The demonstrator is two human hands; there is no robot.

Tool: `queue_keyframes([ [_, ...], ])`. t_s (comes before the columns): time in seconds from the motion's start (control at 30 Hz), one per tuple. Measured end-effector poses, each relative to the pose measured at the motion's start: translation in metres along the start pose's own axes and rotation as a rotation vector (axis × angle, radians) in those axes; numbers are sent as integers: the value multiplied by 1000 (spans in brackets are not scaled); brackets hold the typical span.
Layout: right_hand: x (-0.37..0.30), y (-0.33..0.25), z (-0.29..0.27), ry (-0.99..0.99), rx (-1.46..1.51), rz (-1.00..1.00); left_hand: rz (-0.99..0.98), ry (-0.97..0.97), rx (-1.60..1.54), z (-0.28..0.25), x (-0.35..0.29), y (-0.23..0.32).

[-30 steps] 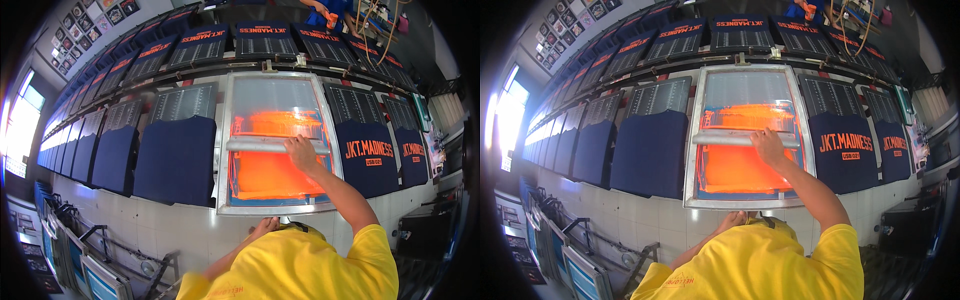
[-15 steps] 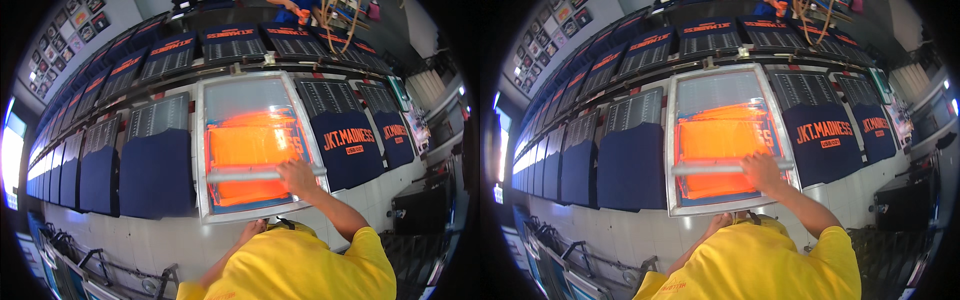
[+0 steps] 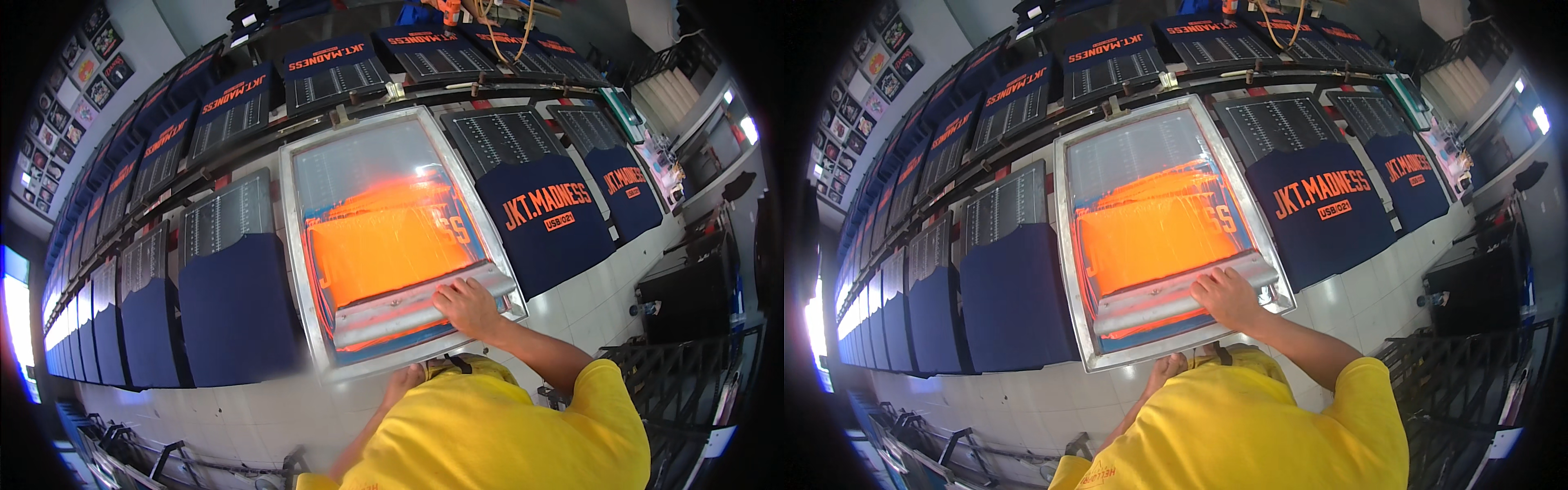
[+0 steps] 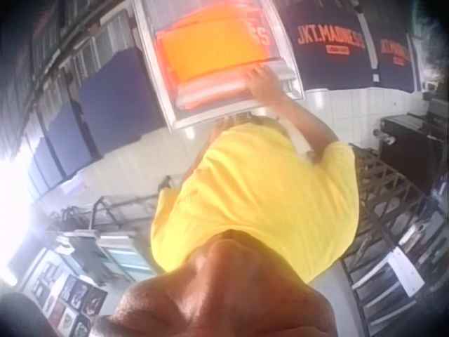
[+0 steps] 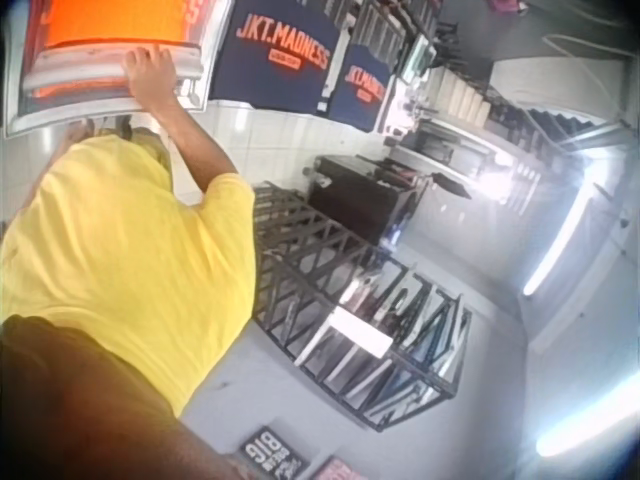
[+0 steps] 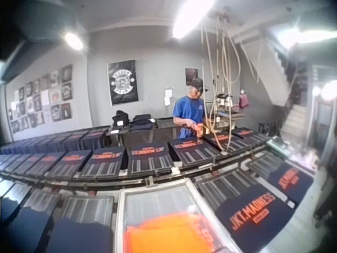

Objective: The person performs screen printing on a series of navy blue t-shirts using orange ink and a squeegee, then walks to a side table to retrieve tape.

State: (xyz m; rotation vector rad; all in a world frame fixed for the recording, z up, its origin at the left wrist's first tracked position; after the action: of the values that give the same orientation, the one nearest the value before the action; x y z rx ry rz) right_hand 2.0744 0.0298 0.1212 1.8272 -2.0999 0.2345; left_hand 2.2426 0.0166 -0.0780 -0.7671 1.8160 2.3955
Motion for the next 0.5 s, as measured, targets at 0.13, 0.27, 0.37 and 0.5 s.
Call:
queue_keyframes([
  [0.13, 27, 27, 23, 70, -18, -10, -63, 3, -62, 4, -6, 11],
  [0.27, 72, 54, 52, 77, -20, -43, -50, 17, -35, -2, 0, -16],
  [0.37, 106, 81, 76, 67, -19, -37, -62, 20, -30, -3, 1, -22],
  [0.5, 149, 114, 92, -91, 114, 54, -155, 7, -54, 3, -5, -1],
])
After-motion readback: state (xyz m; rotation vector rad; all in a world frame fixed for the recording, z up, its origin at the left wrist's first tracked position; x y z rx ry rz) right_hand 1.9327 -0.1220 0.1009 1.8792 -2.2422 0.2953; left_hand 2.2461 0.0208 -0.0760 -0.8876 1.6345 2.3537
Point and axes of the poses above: each hand's wrist, its own x-axis towards the middle knuckle, its own z-axis out of the palm, y = z × x, the point moved 10 cm from there along x, towards the middle knuckle, and after that the axes turned 2 degrees about -x, right-handed, at the moved point
